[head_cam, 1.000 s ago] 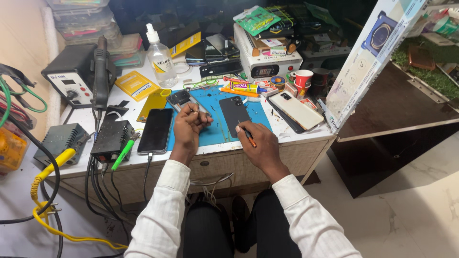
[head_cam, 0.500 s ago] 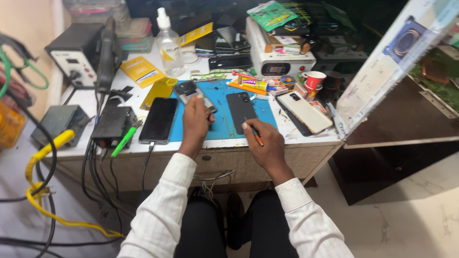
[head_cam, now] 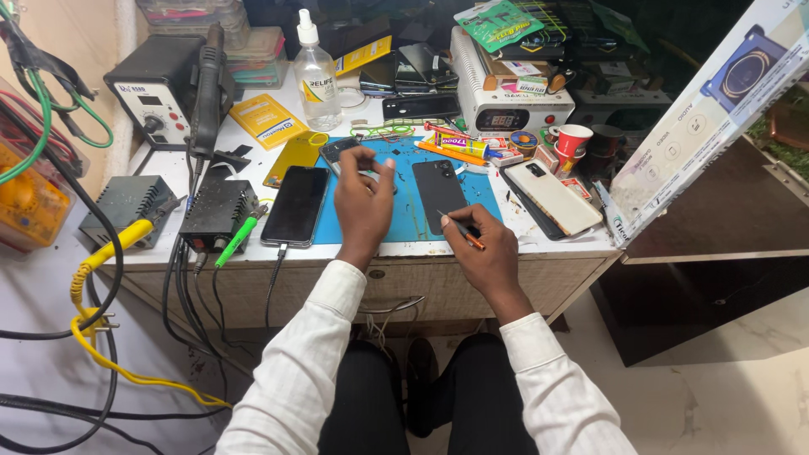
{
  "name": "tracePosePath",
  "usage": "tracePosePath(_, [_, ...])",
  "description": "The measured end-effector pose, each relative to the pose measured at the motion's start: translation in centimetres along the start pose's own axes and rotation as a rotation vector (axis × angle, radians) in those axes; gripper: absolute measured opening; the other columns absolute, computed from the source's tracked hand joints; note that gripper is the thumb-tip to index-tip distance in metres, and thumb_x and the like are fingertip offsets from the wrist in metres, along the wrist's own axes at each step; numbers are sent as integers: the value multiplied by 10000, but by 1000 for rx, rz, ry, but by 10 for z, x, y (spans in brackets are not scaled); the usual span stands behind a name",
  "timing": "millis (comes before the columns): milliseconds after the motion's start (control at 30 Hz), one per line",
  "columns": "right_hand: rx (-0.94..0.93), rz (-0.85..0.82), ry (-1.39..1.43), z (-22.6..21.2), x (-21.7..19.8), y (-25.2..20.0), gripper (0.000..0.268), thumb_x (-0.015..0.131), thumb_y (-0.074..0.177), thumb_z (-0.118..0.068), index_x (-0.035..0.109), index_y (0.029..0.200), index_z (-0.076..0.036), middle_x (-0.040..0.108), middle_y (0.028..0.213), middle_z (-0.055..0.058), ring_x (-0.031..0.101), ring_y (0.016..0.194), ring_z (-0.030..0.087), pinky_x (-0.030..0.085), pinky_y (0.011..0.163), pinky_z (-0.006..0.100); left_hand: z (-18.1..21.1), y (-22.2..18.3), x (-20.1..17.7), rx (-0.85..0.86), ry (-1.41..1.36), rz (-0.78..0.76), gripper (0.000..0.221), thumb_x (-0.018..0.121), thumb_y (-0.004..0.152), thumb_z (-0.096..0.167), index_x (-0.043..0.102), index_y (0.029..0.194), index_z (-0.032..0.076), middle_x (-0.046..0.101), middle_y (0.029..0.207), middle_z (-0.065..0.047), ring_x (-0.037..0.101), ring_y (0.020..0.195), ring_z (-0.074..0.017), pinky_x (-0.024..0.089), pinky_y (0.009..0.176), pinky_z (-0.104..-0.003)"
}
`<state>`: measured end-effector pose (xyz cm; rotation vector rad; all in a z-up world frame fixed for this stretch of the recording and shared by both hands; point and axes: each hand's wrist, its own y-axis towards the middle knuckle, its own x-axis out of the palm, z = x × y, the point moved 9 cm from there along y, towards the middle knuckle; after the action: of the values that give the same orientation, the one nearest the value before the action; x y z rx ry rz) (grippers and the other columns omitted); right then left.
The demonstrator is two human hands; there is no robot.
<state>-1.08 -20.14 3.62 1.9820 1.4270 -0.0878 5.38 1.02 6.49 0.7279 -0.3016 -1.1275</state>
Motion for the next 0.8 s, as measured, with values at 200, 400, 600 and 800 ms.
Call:
tracePosePath(200, [-46, 13, -1, -1, -1, 1, 210, 723, 921, -292, 726, 964, -87, 782, 898, 70, 766, 839, 175, 580, 725, 313, 83, -8, -68, 169, -342, 258, 211, 616, 1152, 274, 613, 1181, 65, 670, 992, 9, 622, 882, -51, 522, 823, -238])
tracePosePath(400, [-36, 26, -11, 3, 1, 0, 206, 728, 925, -293, 725, 964, -91, 788, 894, 68, 772, 845, 187, 579, 729, 316, 213, -18, -159, 410, -627, 122, 318, 560, 1169, 309, 580, 1284, 14, 673, 1158, -63, 589, 933, -60, 467, 862, -230])
tracePosePath(600, [-87, 65, -2, -6, -1, 1, 207, 738, 914, -268, 728, 983, -73, 777, 891, 78, 764, 828, 190, 572, 727, 319, 276, -30, -188, 574, -592, 5, 342, 562, 1159, 319, 567, 1315, 15, 663, 1201, -69, 583, 997, -79, 456, 911, -247])
tracePosePath(800, [5, 6, 7, 2, 1, -1, 207, 726, 918, -277, 722, 976, -78, 779, 878, 68, 762, 806, 191, 568, 708, 322, 261, -28, -184, 549, -562, -9, 369, 564, 1149, 328, 554, 1347, 16, 652, 1243, -74, 577, 1060, -98, 446, 960, -264])
